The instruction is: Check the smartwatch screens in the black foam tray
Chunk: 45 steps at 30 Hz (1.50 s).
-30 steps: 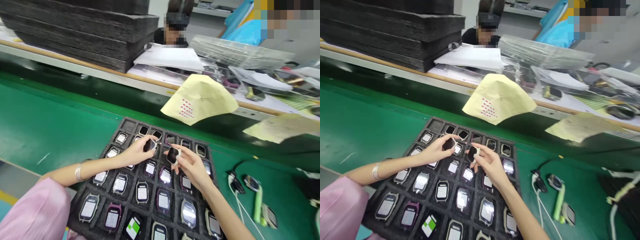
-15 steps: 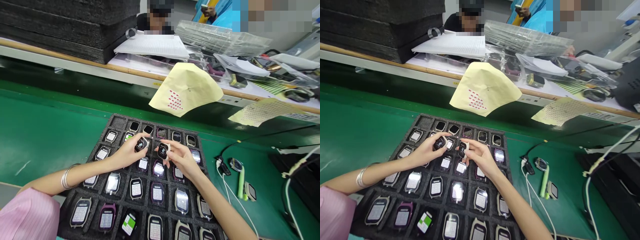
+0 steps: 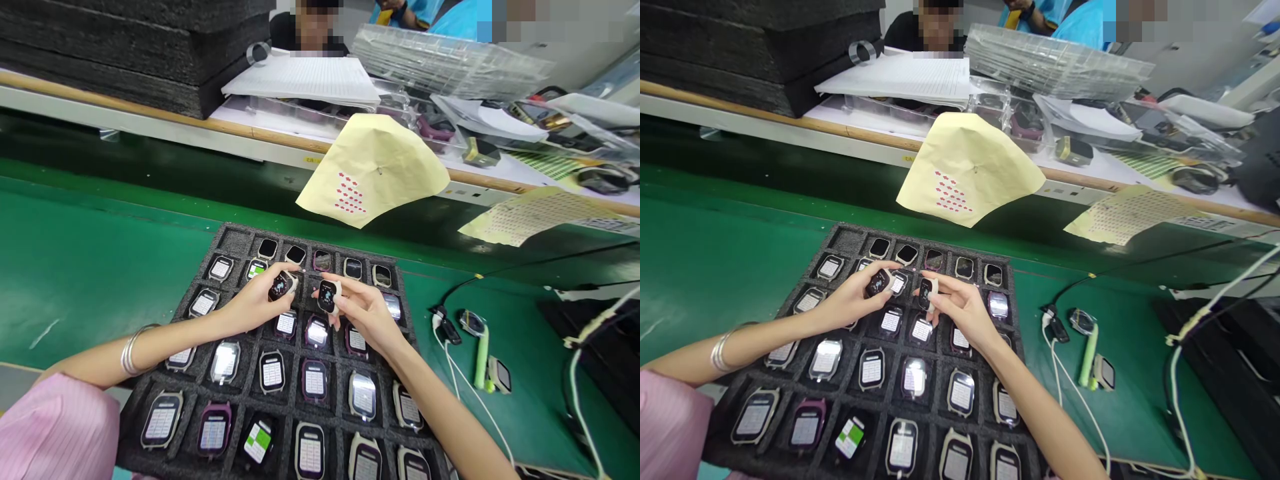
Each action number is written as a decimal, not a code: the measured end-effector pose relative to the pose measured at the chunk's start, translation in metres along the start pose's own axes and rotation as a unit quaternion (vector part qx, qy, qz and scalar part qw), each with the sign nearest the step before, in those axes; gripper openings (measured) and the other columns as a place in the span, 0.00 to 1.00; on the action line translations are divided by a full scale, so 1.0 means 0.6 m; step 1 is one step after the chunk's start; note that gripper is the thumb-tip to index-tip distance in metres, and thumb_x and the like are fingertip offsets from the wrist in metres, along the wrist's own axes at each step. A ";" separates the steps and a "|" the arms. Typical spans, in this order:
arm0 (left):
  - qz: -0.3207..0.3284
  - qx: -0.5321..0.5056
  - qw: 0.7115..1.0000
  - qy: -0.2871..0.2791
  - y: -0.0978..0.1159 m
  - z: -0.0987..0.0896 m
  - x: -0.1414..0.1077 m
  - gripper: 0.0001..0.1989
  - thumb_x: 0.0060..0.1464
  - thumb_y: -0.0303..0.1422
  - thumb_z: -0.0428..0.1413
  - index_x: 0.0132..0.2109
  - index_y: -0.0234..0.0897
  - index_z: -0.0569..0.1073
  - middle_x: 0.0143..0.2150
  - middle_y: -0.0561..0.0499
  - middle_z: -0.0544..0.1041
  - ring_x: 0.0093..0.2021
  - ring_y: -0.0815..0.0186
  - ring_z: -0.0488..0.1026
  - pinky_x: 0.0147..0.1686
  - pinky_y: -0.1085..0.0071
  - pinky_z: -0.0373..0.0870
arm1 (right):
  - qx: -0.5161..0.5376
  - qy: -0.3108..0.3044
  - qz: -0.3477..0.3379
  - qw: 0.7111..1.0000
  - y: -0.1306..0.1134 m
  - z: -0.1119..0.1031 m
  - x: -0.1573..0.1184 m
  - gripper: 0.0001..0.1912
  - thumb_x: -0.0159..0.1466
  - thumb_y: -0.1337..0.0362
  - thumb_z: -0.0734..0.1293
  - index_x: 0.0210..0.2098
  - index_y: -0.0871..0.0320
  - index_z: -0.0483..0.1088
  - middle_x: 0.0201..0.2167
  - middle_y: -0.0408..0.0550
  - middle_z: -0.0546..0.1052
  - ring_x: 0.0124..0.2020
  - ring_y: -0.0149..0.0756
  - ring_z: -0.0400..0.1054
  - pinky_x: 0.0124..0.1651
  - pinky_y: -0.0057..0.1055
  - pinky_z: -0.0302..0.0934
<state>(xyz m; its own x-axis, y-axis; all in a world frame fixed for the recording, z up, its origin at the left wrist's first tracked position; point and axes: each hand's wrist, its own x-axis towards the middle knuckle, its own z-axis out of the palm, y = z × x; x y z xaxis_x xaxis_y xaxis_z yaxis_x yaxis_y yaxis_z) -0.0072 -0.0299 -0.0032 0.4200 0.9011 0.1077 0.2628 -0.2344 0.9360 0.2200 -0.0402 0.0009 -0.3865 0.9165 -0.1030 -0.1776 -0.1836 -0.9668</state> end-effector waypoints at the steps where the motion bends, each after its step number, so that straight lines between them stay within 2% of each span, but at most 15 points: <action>1: 0.000 0.002 1.000 0.000 0.000 0.000 0.000 0.18 0.55 0.28 0.52 0.54 0.36 0.64 0.53 0.44 0.73 0.53 0.58 0.70 0.55 0.62 0.65 | -0.001 -0.002 -0.001 1.000 0.001 -0.001 0.000 0.19 0.61 0.65 0.71 0.52 0.56 0.73 0.39 0.53 0.78 0.24 0.32 0.70 0.23 0.27 0.65; 4: 0.007 0.002 1.000 -0.008 0.001 -0.002 -0.001 0.18 0.55 0.28 0.52 0.54 0.37 0.64 0.52 0.44 0.73 0.53 0.58 0.70 0.54 0.62 0.66 | -0.007 -0.005 -0.004 1.000 0.001 -0.002 -0.001 0.19 0.61 0.65 0.71 0.52 0.55 0.73 0.36 0.51 0.78 0.24 0.32 0.70 0.23 0.27 0.65; 11: 0.001 -0.004 1.000 -0.026 0.011 -0.009 -0.003 0.18 0.55 0.28 0.51 0.53 0.36 0.64 0.48 0.46 0.74 0.50 0.60 0.71 0.52 0.65 0.67 | -0.015 0.013 -0.008 1.000 -0.005 -0.003 -0.005 0.21 0.60 0.64 0.72 0.53 0.59 0.72 0.39 0.54 0.78 0.22 0.31 0.69 0.22 0.29 0.66; 22: -0.007 -0.015 1.000 -0.013 0.006 -0.005 -0.001 0.22 0.54 0.27 0.52 0.56 0.36 0.62 0.56 0.44 0.70 0.54 0.59 0.69 0.55 0.63 0.64 | -0.028 -0.004 -0.014 0.999 0.001 -0.004 -0.001 0.21 0.61 0.65 0.71 0.53 0.56 0.71 0.35 0.50 0.77 0.25 0.34 0.71 0.24 0.29 0.67; 27: -0.001 0.011 0.999 -0.032 0.003 -0.005 -0.001 0.17 0.55 0.29 0.52 0.53 0.36 0.65 0.52 0.45 0.73 0.52 0.59 0.71 0.53 0.64 0.66 | -0.041 -0.010 0.002 0.999 0.005 -0.008 -0.003 0.22 0.61 0.64 0.71 0.55 0.59 0.70 0.32 0.50 0.77 0.24 0.34 0.70 0.25 0.30 0.67; 36: -0.002 0.025 1.000 -0.014 0.001 -0.006 0.001 0.18 0.54 0.29 0.53 0.52 0.36 0.65 0.50 0.45 0.74 0.49 0.59 0.71 0.52 0.63 0.66 | -0.035 0.000 0.002 0.999 0.002 -0.006 -0.002 0.21 0.60 0.64 0.72 0.53 0.58 0.72 0.28 0.47 0.76 0.24 0.35 0.70 0.25 0.31 0.68; 45: 0.012 0.028 0.999 -0.022 0.008 -0.010 -0.003 0.19 0.53 0.27 0.52 0.53 0.38 0.65 0.50 0.46 0.73 0.49 0.60 0.71 0.51 0.65 0.67 | -0.028 0.012 -0.003 1.000 -0.006 -0.004 -0.007 0.22 0.59 0.62 0.73 0.53 0.58 0.72 0.37 0.53 0.78 0.23 0.34 0.69 0.24 0.32 0.67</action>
<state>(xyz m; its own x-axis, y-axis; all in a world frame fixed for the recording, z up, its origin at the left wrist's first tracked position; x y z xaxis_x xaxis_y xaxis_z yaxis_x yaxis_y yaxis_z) -0.0121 -0.0306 0.0032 0.4643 0.8783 0.1140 0.2993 -0.2767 0.9131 0.2244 -0.0424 0.0040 -0.3629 0.9261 -0.1031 -0.1287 -0.1595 -0.9788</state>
